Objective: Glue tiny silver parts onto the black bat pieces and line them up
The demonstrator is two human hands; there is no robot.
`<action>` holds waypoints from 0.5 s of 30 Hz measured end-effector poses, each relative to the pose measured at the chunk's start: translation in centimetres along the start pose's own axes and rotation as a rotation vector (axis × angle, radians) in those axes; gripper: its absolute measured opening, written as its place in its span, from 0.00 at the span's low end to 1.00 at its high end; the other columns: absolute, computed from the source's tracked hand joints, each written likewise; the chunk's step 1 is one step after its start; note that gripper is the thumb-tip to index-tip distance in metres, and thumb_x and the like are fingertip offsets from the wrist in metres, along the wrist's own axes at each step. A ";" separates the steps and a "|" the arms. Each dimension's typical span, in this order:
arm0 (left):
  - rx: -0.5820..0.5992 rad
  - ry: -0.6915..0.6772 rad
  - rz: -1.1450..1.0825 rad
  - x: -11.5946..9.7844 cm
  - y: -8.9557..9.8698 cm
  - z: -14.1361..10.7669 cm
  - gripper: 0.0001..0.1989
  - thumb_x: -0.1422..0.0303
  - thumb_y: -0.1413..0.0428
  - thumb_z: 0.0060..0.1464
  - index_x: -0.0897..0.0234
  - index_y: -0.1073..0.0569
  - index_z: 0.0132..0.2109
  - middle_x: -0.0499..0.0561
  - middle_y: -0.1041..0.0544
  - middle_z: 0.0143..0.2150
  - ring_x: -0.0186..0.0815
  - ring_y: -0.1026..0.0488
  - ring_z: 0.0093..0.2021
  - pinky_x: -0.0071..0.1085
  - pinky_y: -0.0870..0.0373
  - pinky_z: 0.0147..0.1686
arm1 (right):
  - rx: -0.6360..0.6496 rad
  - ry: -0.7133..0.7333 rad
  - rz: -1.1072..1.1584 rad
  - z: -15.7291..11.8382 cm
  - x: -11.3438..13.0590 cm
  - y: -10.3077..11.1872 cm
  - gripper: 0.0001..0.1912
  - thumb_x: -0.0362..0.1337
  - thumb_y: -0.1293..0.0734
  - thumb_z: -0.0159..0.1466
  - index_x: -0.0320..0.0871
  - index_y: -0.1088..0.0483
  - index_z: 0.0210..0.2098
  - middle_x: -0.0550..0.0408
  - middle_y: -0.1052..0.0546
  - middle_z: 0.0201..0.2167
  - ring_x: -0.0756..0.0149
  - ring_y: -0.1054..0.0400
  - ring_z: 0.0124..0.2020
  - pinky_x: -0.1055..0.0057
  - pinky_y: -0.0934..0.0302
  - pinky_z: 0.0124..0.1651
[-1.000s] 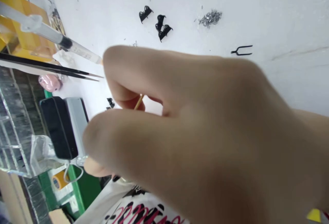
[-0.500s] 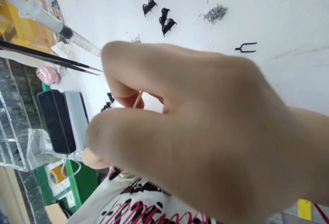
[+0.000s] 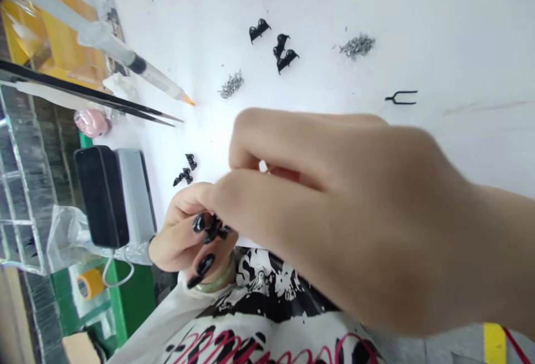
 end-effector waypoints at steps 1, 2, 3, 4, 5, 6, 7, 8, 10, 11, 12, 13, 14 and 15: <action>0.050 -0.054 -0.046 -0.4 -0.4 0.1 0.12 0.57 0.35 0.56 0.57 0.17 0.44 0.43 0.29 0.18 0.28 0.34 0.10 0.21 0.39 0.08 | 0.038 0.046 0.007 0.0 0.1 0.0 0.09 0.40 0.34 0.70 0.48 0.23 0.38 0.63 0.23 0.35 0.75 0.32 0.32 0.73 0.43 0.28; 0.107 -0.112 -0.094 -0.7 -0.7 0.2 0.09 0.61 0.37 0.59 0.56 0.17 0.45 0.43 0.28 0.19 0.26 0.34 0.11 0.19 0.39 0.09 | 0.068 0.088 0.011 0.0 0.2 0.1 0.07 0.36 0.34 0.70 0.46 0.23 0.38 0.62 0.24 0.36 0.75 0.32 0.32 0.71 0.42 0.29; 0.159 -0.162 -0.133 -0.9 -0.9 0.2 0.09 0.65 0.39 0.61 0.55 0.17 0.47 0.44 0.27 0.21 0.25 0.33 0.11 0.17 0.38 0.10 | 0.092 0.119 0.011 0.0 0.4 0.1 0.07 0.31 0.34 0.69 0.45 0.24 0.37 0.60 0.24 0.36 0.74 0.33 0.32 0.70 0.42 0.30; 0.197 -0.196 -0.156 -1.0 -1.0 0.2 0.10 0.68 0.41 0.63 0.55 0.17 0.49 0.45 0.26 0.22 0.24 0.33 0.12 0.16 0.37 0.11 | 0.108 0.140 0.008 0.0 0.5 0.2 0.08 0.28 0.35 0.68 0.44 0.25 0.36 0.59 0.25 0.36 0.73 0.34 0.33 0.70 0.41 0.31; 0.216 -0.213 -0.167 -1.0 -1.0 0.1 0.11 0.69 0.42 0.64 0.56 0.18 0.50 0.46 0.25 0.24 0.24 0.32 0.14 0.15 0.35 0.12 | 0.124 0.159 0.006 -0.1 0.7 0.2 0.09 0.26 0.35 0.67 0.43 0.26 0.35 0.58 0.26 0.35 0.72 0.34 0.33 0.69 0.41 0.33; 0.222 -0.214 -0.168 -0.8 -0.9 0.1 0.11 0.69 0.43 0.65 0.57 0.18 0.51 0.47 0.24 0.24 0.24 0.30 0.15 0.15 0.34 0.13 | 0.144 0.176 -0.006 -0.1 0.8 0.2 0.08 0.26 0.36 0.67 0.43 0.27 0.35 0.56 0.27 0.35 0.71 0.35 0.33 0.68 0.41 0.34; 0.221 -0.209 -0.170 -0.7 -0.8 0.1 0.11 0.69 0.43 0.65 0.58 0.18 0.51 0.47 0.24 0.25 0.25 0.29 0.16 0.16 0.32 0.14 | 0.159 0.191 -0.030 -0.2 1.0 0.1 0.08 0.26 0.36 0.67 0.42 0.28 0.35 0.55 0.28 0.35 0.70 0.36 0.34 0.67 0.40 0.35; 0.220 -0.205 -0.176 -0.5 -0.7 0.0 0.12 0.69 0.43 0.65 0.59 0.18 0.51 0.48 0.24 0.26 0.26 0.28 0.17 0.16 0.30 0.14 | 0.165 0.213 -0.063 -0.3 1.1 0.1 0.07 0.26 0.37 0.68 0.41 0.28 0.36 0.54 0.28 0.35 0.68 0.36 0.34 0.66 0.40 0.36; 0.230 -0.205 -0.200 -0.3 -0.6 0.0 0.12 0.69 0.43 0.65 0.60 0.18 0.51 0.49 0.23 0.26 0.26 0.28 0.17 0.17 0.29 0.16 | 0.154 0.254 -0.136 -0.4 1.2 0.1 0.07 0.27 0.38 0.69 0.41 0.29 0.39 0.53 0.28 0.36 0.67 0.36 0.36 0.65 0.39 0.40; 0.239 -0.208 -0.214 -0.3 -0.6 0.0 0.12 0.69 0.43 0.65 0.60 0.18 0.51 0.49 0.23 0.26 0.26 0.28 0.17 0.17 0.28 0.16 | 0.143 0.274 -0.166 -0.5 1.2 0.1 0.07 0.27 0.38 0.69 0.40 0.29 0.40 0.52 0.28 0.37 0.66 0.35 0.38 0.66 0.38 0.42; 0.244 -0.212 -0.227 -0.3 -0.7 0.1 0.12 0.70 0.43 0.65 0.60 0.18 0.51 0.49 0.23 0.27 0.25 0.28 0.17 0.16 0.29 0.17 | 0.137 0.289 -0.186 -0.5 1.2 0.0 0.07 0.26 0.38 0.69 0.40 0.29 0.42 0.52 0.28 0.38 0.67 0.34 0.39 0.67 0.37 0.44; 0.246 -0.213 -0.238 -0.3 -0.7 0.1 0.11 0.70 0.43 0.65 0.60 0.18 0.51 0.49 0.23 0.26 0.25 0.28 0.18 0.16 0.29 0.17 | 0.131 0.304 -0.198 -0.5 1.2 0.0 0.07 0.26 0.37 0.69 0.39 0.28 0.42 0.52 0.27 0.38 0.67 0.33 0.40 0.69 0.36 0.47; 0.248 -0.215 -0.246 -0.4 -0.7 0.1 0.11 0.70 0.43 0.65 0.60 0.18 0.51 0.49 0.24 0.26 0.24 0.28 0.18 0.15 0.29 0.17 | 0.127 0.313 -0.204 -0.5 1.3 0.0 0.07 0.26 0.37 0.69 0.38 0.28 0.43 0.52 0.27 0.39 0.68 0.33 0.41 0.70 0.36 0.49; 0.244 -0.215 -0.251 -0.4 -0.8 0.1 0.11 0.71 0.43 0.65 0.60 0.18 0.51 0.48 0.24 0.26 0.24 0.28 0.18 0.14 0.29 0.17 | 0.127 0.314 -0.207 -0.4 1.3 -0.1 0.06 0.26 0.36 0.68 0.38 0.28 0.43 0.52 0.26 0.39 0.68 0.33 0.41 0.71 0.36 0.50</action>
Point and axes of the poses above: each hand's wrist, its own z-axis towards the middle knuckle, its own y-axis out of the back of the hand, x = y × z, the point moved 4 cm from there along z, towards the middle knuckle
